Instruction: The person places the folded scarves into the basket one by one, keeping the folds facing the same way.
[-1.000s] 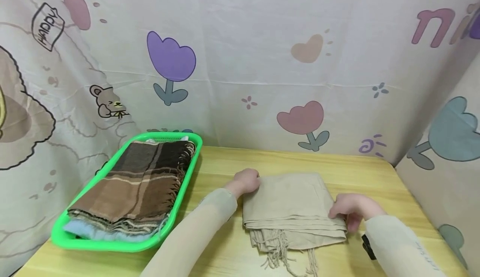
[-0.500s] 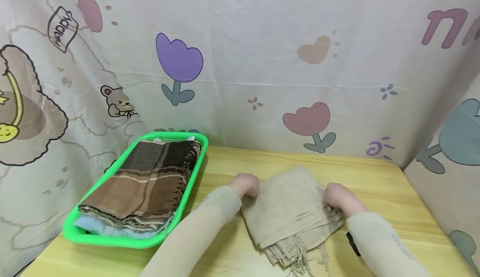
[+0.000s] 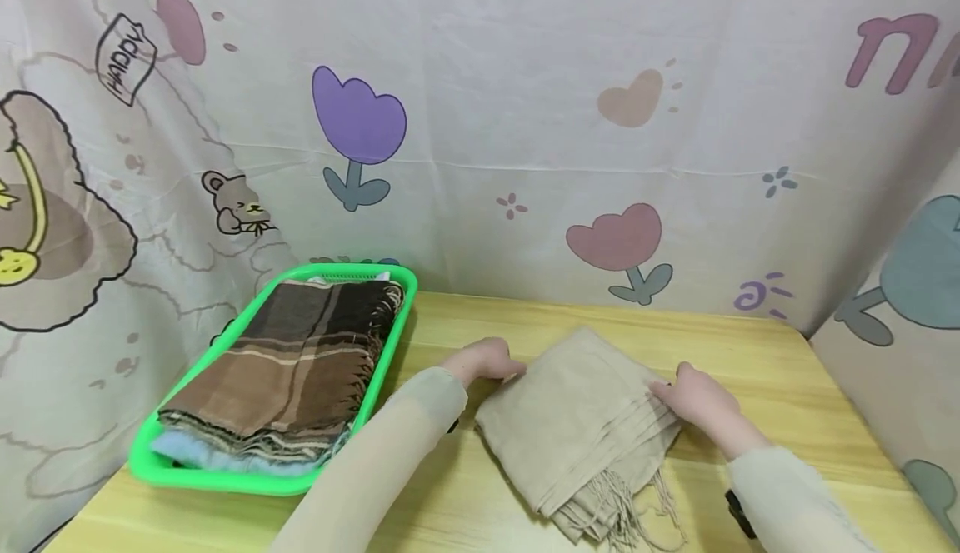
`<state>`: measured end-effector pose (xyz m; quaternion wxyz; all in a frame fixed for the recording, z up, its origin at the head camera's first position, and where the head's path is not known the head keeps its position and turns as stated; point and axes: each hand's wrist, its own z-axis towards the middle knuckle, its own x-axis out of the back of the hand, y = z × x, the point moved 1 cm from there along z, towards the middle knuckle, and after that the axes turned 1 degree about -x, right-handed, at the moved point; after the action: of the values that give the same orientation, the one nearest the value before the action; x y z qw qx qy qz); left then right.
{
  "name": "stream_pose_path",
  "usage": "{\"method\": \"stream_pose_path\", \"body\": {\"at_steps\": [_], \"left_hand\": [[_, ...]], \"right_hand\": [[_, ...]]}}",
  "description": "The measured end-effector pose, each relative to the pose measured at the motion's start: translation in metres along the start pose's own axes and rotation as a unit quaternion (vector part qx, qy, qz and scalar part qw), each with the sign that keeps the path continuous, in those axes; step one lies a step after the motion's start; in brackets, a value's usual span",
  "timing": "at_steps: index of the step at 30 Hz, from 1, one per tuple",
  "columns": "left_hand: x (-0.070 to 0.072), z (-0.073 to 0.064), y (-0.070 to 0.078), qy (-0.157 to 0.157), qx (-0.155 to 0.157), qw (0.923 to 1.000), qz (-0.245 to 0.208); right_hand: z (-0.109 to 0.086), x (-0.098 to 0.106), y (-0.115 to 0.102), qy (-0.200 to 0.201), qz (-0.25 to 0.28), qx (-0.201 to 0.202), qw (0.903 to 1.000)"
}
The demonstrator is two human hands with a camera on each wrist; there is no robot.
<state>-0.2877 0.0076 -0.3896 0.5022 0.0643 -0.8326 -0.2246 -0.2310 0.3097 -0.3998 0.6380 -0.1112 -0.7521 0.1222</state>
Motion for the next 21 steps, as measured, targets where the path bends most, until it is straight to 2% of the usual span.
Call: {"method": "stream_pose_path", "body": {"at_steps": [3,6,10,12,15,18,21], "left_hand": [[-0.006,0.01,0.005,0.048,-0.012,0.9988,0.001],[-0.011,0.017,0.009,0.057,-0.02,0.9982,-0.004],[-0.011,0.013,0.008,0.072,-0.021,0.9971,0.013],[-0.012,0.011,0.008,0.078,-0.019,0.9966,0.019],[-0.014,0.008,0.011,0.079,-0.016,0.9964,0.026],[-0.015,0.007,0.013,0.071,-0.015,0.9967,0.036],[-0.014,0.005,0.012,0.048,-0.017,0.9973,0.053]], "right_hand": [[-0.013,0.002,0.007,-0.009,0.015,-0.007,0.9998],[-0.027,0.001,0.009,-0.049,0.057,-0.019,0.997],[-0.036,-0.009,0.001,-0.119,0.112,-0.038,0.9859],[-0.036,-0.015,-0.005,-0.136,0.125,-0.042,0.9819],[-0.034,-0.022,-0.013,-0.138,0.145,-0.043,0.9789],[-0.031,-0.025,-0.02,-0.122,0.148,-0.035,0.9808],[-0.028,-0.028,-0.024,-0.103,0.151,-0.028,0.9827]]}}
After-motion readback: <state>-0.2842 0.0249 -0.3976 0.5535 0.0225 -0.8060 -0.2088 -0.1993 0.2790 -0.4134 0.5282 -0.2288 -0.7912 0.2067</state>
